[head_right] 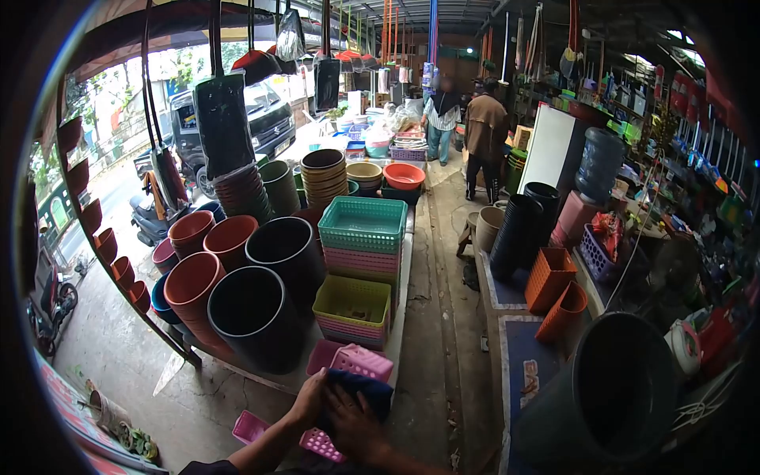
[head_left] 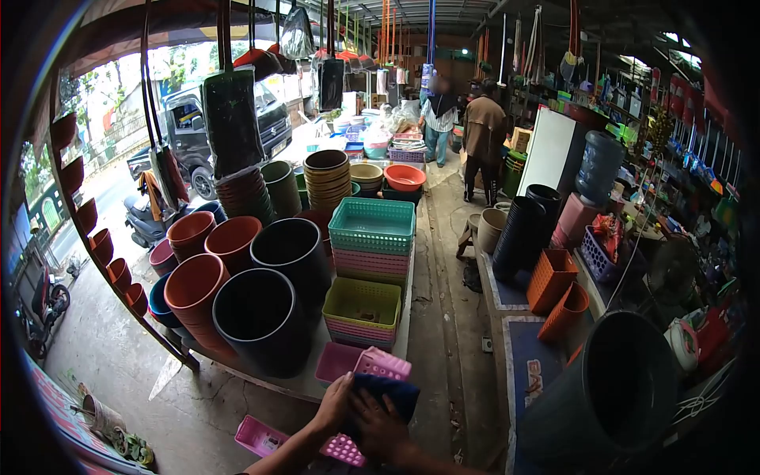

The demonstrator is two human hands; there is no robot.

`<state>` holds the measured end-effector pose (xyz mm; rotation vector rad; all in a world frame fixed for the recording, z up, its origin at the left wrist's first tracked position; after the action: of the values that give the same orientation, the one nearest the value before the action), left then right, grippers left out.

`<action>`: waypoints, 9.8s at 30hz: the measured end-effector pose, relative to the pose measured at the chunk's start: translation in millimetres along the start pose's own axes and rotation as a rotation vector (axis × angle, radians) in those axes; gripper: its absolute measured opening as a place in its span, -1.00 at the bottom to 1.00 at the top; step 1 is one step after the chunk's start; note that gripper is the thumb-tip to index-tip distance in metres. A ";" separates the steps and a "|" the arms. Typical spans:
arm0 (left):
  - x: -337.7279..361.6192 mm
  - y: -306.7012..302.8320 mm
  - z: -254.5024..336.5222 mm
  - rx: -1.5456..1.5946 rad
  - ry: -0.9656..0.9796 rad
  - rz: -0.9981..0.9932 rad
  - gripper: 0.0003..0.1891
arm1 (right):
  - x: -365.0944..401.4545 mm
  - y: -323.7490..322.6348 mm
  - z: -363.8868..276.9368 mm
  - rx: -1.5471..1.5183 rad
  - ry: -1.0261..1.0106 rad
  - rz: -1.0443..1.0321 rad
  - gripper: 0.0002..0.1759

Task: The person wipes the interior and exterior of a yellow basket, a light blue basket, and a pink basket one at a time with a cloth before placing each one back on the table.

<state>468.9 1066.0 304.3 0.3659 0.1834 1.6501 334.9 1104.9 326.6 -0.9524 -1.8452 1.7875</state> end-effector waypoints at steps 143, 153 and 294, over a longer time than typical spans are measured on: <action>-161.1 -253.7 -196.1 -1.254 -0.059 0.029 -0.38 | -55.6 265.3 220.8 -0.763 1.355 -0.194 -0.37; -151.6 -245.6 -184.6 -1.244 -0.032 0.110 -0.48 | -59.9 261.2 229.3 -0.671 1.267 -0.283 -0.33; -0.5 -35.8 29.6 0.253 0.466 0.116 0.08 | -64.5 64.6 22.1 -0.469 -0.209 -0.325 -0.41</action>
<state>512.6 1066.8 320.0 0.1777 0.7363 1.8126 376.4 1040.6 272.2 -0.5756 -2.4540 1.3261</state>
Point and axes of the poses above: each hand's wrist, its own x-axis away from the middle knuckle, its own y-axis out of the palm, z = x × y, the point moved 3 cm from there along -x, towards the middle knuckle, and after that the axes turned 2 degrees about y, right-handed, at the moved point
